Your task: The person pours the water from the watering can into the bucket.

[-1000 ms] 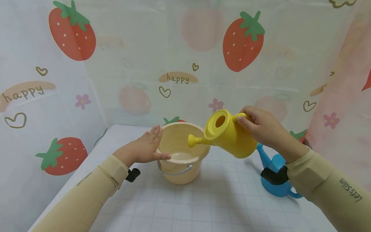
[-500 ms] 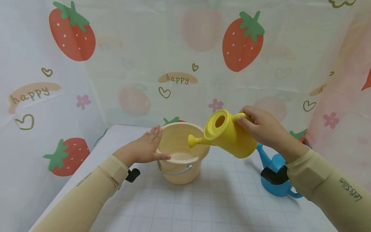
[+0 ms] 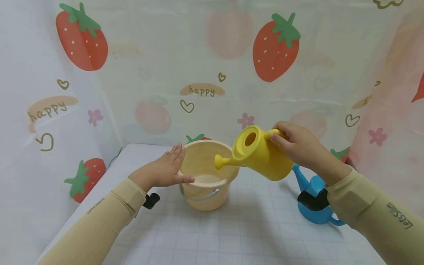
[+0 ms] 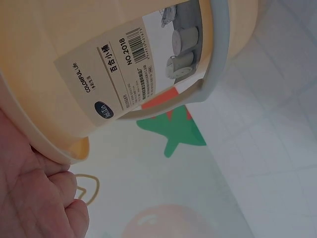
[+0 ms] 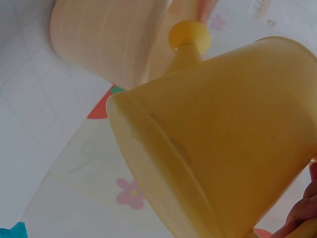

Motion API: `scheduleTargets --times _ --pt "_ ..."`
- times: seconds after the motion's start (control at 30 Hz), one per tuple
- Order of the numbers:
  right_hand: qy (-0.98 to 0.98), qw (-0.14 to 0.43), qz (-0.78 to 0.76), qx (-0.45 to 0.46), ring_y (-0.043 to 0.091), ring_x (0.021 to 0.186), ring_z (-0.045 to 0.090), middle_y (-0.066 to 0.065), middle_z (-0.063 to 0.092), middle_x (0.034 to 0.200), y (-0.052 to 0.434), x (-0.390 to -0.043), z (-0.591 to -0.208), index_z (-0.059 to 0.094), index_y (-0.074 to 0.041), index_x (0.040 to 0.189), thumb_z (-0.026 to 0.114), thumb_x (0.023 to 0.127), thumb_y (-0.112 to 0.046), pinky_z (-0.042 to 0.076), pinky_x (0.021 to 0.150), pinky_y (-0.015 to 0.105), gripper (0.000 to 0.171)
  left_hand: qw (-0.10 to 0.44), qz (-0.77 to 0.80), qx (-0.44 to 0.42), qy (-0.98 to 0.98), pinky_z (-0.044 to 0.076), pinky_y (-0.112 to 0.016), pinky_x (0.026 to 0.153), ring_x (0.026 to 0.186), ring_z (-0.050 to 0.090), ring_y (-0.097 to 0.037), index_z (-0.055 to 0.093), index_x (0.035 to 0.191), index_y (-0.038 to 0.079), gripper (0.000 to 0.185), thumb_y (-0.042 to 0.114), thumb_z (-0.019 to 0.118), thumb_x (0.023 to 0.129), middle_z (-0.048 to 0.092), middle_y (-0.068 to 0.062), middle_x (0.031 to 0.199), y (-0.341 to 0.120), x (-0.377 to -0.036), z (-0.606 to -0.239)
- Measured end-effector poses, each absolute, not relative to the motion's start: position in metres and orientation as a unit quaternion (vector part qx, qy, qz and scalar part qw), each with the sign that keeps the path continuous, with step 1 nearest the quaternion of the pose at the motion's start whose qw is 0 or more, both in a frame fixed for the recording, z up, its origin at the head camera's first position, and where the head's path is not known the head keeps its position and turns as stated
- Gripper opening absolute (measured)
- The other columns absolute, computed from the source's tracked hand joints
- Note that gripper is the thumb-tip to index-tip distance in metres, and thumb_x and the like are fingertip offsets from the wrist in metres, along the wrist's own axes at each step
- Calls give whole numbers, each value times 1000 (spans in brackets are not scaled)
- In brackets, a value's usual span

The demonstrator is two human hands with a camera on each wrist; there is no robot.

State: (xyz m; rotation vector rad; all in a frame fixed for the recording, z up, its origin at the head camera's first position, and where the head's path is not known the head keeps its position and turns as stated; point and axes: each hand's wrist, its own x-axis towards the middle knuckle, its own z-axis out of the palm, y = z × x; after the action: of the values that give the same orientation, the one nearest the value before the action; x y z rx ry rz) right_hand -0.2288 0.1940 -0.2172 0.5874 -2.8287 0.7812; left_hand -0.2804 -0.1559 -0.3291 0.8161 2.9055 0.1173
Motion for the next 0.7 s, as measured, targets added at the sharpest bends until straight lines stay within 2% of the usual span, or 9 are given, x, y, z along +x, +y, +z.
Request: scheduleTargets --times 0.7 --pt "-944 68 258 195 24 82 52 7 60 91 192 -228 -216 57 -8 102 49 95 -34 49 72 39 28 66 38 268 960 7 -46 111 139 -5 -31 -1 144 -5 114 81 29 75 -8 -20 150 -157 -281 -331"
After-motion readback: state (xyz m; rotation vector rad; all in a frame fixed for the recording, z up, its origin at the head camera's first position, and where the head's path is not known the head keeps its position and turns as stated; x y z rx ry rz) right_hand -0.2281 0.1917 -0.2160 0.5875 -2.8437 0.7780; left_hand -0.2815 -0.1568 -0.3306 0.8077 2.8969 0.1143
